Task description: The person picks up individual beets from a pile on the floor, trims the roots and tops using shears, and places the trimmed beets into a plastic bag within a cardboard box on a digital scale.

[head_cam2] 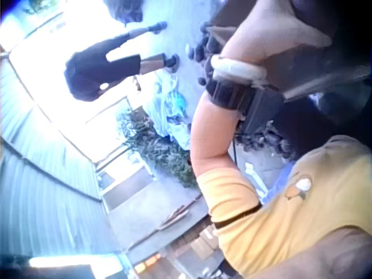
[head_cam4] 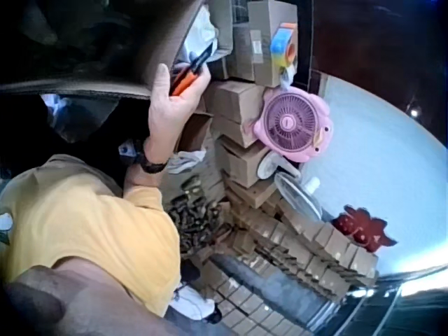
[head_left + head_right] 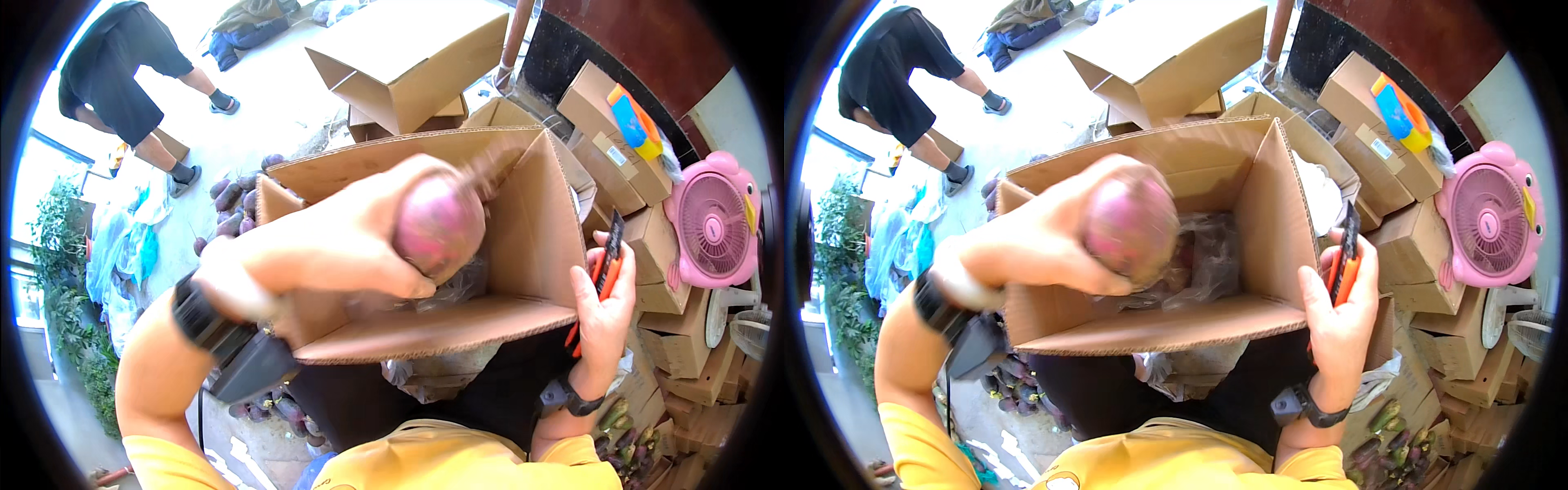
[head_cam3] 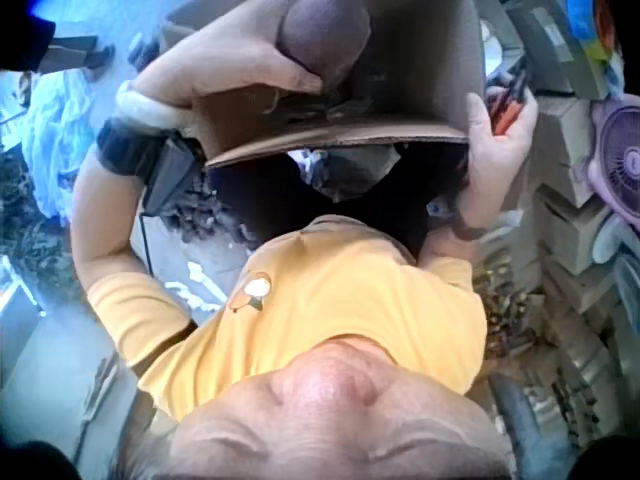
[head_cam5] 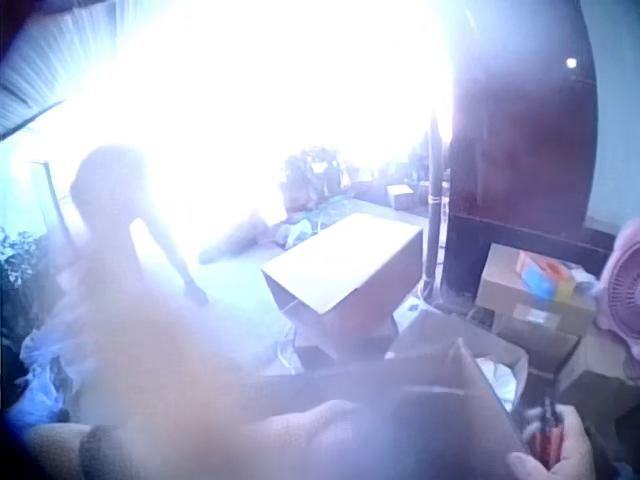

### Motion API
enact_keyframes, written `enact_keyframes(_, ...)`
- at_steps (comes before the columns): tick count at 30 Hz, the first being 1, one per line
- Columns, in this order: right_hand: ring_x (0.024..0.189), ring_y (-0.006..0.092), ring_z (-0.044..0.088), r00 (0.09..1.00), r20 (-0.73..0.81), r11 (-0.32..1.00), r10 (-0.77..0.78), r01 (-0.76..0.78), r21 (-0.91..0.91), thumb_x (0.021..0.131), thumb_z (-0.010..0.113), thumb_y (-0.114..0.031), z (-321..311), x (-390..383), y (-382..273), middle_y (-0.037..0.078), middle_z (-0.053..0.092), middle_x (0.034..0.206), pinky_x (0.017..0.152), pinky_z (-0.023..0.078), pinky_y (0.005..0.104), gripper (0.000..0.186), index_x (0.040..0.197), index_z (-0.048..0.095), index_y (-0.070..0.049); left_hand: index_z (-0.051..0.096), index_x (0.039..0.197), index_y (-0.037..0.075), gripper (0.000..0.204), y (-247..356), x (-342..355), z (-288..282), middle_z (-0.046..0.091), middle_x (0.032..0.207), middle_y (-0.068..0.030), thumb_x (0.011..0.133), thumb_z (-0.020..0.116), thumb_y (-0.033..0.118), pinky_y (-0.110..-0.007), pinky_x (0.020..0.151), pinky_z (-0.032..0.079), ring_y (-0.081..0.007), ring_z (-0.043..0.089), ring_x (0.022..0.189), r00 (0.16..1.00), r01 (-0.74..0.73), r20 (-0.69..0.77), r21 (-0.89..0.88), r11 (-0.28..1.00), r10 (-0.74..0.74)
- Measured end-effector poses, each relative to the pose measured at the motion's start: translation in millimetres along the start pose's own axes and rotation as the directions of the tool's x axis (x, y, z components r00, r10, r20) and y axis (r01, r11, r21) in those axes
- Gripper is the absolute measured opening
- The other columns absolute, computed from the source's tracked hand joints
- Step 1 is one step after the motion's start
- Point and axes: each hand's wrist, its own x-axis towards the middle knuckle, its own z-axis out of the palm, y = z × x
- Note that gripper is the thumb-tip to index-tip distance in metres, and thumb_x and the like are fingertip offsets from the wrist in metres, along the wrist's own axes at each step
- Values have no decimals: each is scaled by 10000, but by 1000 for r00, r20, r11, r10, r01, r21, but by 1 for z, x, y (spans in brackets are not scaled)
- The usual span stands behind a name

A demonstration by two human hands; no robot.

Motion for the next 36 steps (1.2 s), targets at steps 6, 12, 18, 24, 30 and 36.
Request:
enact_keyframes(6, 950, 91, 501, 995, 14, 995, 94, -94, -17, 837, 670, -53, -2, 2, -3, 21, 524, 1067, 884, 408, 233, 450, 1243, 474, -46, 450, 1280, 33, 769, -126, 82, 29, 576, 1135, -156, 580, 763, 73, -360, 926, 437, -262, 528, 1067, 783, 237, 515, 271, 933, -349)
enact_keyframes(12, 792, 107, 432, 995, 97, 997, 21, -13, -80, 826, 679, -95, -12, 4, 6, 48, 482, 962, 717, 384, 224, 464, 1226, 455, -20, 474, 1245, 34, 780, -240, 97, 45, 574, 1148, -149, 524, 772, 20, -365, 921, 435, -263, 522, 1091, 618, 395, 592, 335, 855, -518)
enact_keyframes(18, 743, 118, 405, 989, 142, 999, -29, 34, -31, 813, 674, -105, -15, 5, 17, 68, 443, 941, 641, 357, 238, 504, 1233, 413, -6, 541, 1188, 22, 691, -291, 77, 45, 625, 1122, -195, 544, 788, 56, -393, 907, 462, -318, 577, 1095, 645, 362, 430, 557, 748, -632)
enact_keyframes(24, 764, 124, 395, 995, 95, 1000, -21, 22, -11, 818, 663, -114, -10, 4, 16, 69, 419, 932, 692, 348, 240, 499, 1231, 410, 5, 636, 1093, 13, 506, -292, 75, 73, 661, 1016, -227, 634, 788, 162, -408, 864, 492, -368, 624, 1013, 676, 426, 111, 748, 509, -728)
enact_keyframes(30, 811, 114, 421, 997, 73, 999, 26, -28, 21, 829, 660, -95, -5, 2, 8, 69, 457, 971, 745, 369, 230, 510, 1261, 406, 3, 657, 1017, -10, 507, -270, 92, 87, 656, 957, -250, 703, 765, 372, -423, 858, 496, -370, 627, 975, 777, 475, -37, 690, 546, -629)
enact_keyframes(36, 836, 105, 436, 995, 104, 1000, 4, -3, -14, 837, 654, -64, -8, 3, 8, 57, 481, 993, 782, 387, 227, 500, 1271, 414, -3, 526, 1232, -18, 562, -236, 96, 110, 583, 1154, -258, 796, 692, 295, -444, 908, 472, -408, 582, 1036, 900, 424, -217, 641, 640, -379)
